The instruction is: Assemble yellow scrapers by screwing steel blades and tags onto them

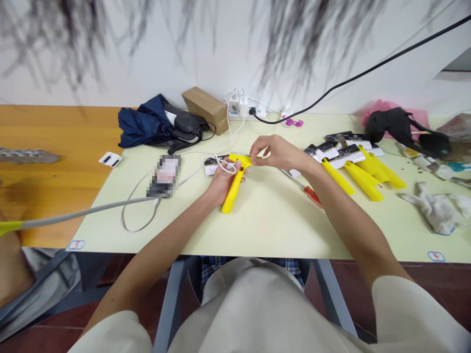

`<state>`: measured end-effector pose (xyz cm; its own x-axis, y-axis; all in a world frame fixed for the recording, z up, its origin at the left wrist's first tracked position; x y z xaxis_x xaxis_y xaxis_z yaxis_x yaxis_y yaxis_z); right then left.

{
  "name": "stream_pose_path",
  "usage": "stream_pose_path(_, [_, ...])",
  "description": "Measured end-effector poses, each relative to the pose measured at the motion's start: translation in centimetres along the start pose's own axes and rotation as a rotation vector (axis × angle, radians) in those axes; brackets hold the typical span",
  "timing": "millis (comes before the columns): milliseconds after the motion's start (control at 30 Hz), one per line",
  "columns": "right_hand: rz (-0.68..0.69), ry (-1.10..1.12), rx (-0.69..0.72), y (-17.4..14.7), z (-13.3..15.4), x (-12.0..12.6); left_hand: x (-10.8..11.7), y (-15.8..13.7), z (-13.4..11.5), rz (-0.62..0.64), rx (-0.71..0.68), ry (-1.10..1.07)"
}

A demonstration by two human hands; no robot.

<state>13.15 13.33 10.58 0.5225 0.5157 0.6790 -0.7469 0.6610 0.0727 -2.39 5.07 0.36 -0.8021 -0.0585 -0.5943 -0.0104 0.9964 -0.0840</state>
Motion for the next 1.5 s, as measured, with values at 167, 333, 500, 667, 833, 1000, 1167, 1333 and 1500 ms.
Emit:
stream_pose_path(167, [0.021,-0.024,-0.008,-0.2,0.3,0.3,0.1,0.1,0.2,0.018,-0.007,0.0])
stream_pose_path(333, [0.053,-0.056,-0.024,-0.3,0.5,0.2,0.2,0.1,0.4,0.015,-0.007,0.002])
stream_pose_path(500, [0.078,-0.082,-0.048,-0.5,0.4,0.4,0.3,0.1,0.4,0.018,-0.005,0.01])
stream_pose_path(667, [0.094,-0.095,-0.06,-0.6,0.3,0.5,0.0,-0.1,0.2,0.02,-0.001,0.026])
stream_pose_path(833, [0.104,-0.099,-0.056,-0.5,0.3,0.3,-0.1,-0.2,0.2,0.028,-0.009,0.027])
stream_pose_path(1000, [0.082,-0.085,-0.06,-0.4,0.2,-0.1,0.0,-0.1,0.2,0.035,-0.013,0.029])
stream_pose_path(1167, [0.099,0.122,-0.206,0.1,-1.5,-0.7,-0.1,-0.2,-0.1,0.026,-0.019,0.032])
stream_pose_path(1333, [0.124,0.468,-0.429,0.3,-3.3,-1.5,0.0,-0.2,-0.3,0.006,-0.024,0.036])
stream_pose_path(1500, [0.165,0.568,-0.523,0.4,-4.2,-2.5,0.3,-0.2,-0.4,-0.014,-0.019,0.026])
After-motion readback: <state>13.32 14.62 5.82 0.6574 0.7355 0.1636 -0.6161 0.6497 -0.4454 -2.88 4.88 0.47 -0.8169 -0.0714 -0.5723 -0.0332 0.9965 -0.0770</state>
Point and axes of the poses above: each hand's wrist, its own y-axis towards the middle knuckle, its own x-axis out of the back of the hand, z = x × y, the point moved 6 cm from there along y, towards the middle knuckle, and after that the axes turned 5 degrees about -x, right-handed, at the moved point
